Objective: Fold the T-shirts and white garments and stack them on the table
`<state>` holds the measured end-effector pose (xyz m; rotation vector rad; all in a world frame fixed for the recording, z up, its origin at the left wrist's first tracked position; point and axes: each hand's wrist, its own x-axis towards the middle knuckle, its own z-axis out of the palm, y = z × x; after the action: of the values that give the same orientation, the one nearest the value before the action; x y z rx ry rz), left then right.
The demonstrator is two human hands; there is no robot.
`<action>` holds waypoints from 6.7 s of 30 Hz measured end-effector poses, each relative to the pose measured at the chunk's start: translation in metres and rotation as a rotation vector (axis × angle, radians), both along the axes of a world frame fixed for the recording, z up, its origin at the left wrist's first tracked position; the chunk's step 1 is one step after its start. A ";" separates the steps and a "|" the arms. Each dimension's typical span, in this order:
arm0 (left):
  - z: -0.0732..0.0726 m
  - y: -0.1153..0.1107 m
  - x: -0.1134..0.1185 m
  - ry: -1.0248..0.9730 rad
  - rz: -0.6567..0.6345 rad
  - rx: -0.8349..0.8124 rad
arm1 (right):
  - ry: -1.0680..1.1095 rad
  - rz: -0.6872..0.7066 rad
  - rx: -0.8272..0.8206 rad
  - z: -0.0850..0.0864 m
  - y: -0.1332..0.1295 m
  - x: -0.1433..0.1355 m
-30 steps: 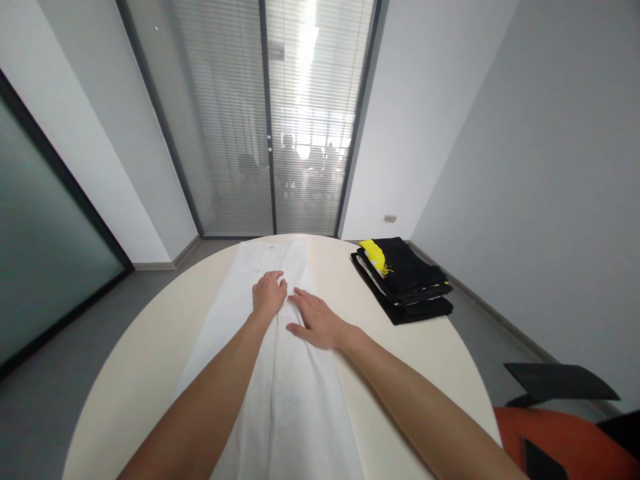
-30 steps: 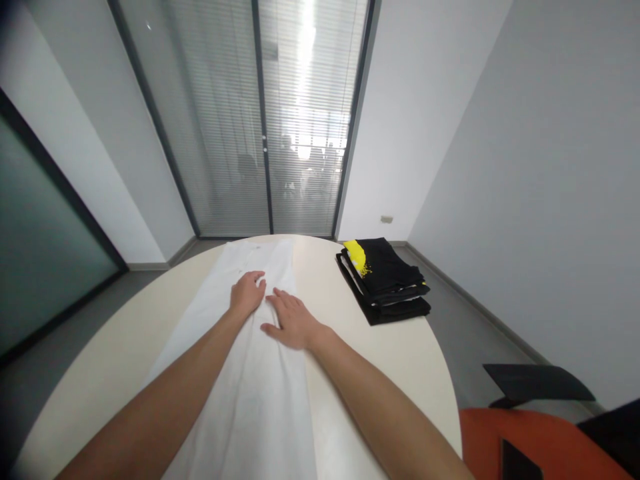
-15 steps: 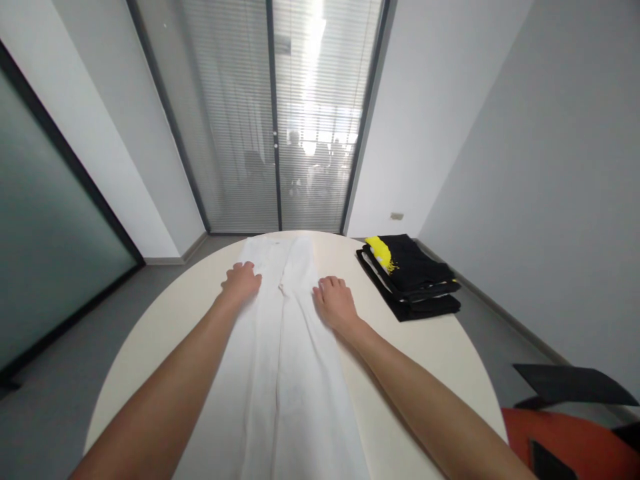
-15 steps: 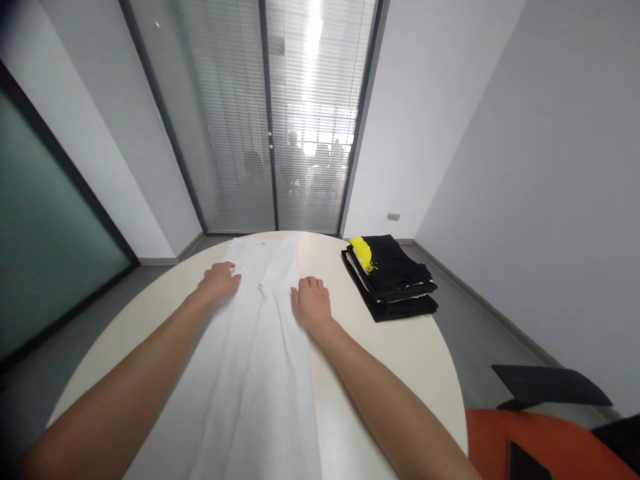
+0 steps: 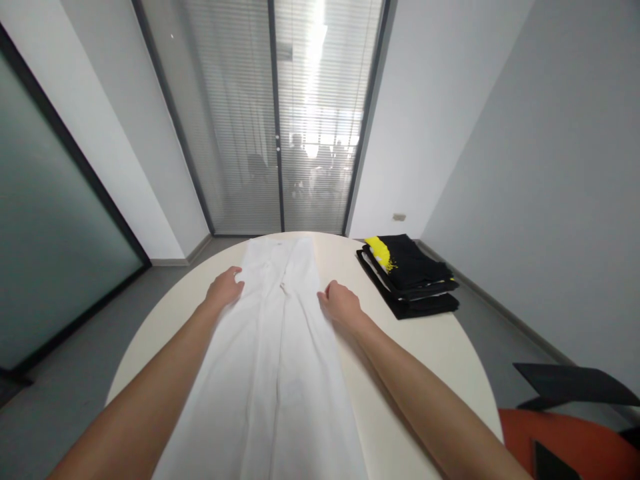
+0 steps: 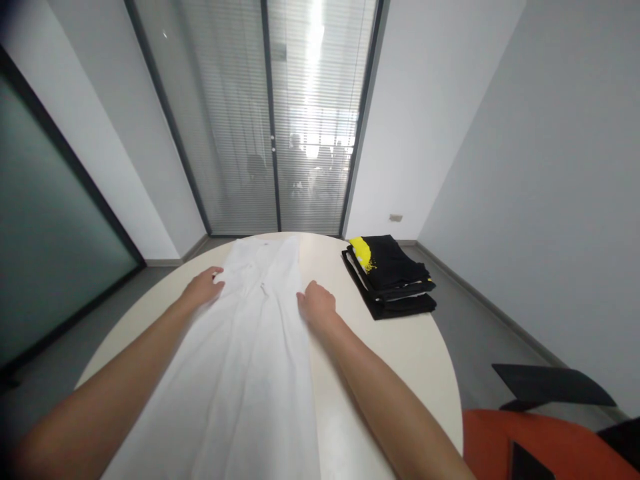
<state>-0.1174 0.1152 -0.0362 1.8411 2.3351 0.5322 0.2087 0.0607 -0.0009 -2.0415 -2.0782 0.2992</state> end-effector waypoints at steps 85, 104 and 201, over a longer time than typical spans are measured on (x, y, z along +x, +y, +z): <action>0.043 -0.117 0.137 -0.155 -1.240 -0.003 | 0.315 0.988 0.094 0.003 -0.031 0.059; 0.060 -0.131 0.150 -0.096 -1.270 -0.296 | 0.321 0.934 -0.155 0.007 -0.039 0.055; 0.003 -0.077 0.114 -0.036 -0.792 0.192 | 0.332 0.740 0.191 -0.015 -0.027 0.043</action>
<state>-0.0036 0.0384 -0.0334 2.5671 1.3652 0.6605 0.2515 0.0342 -0.0164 -0.9690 -2.4283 0.4856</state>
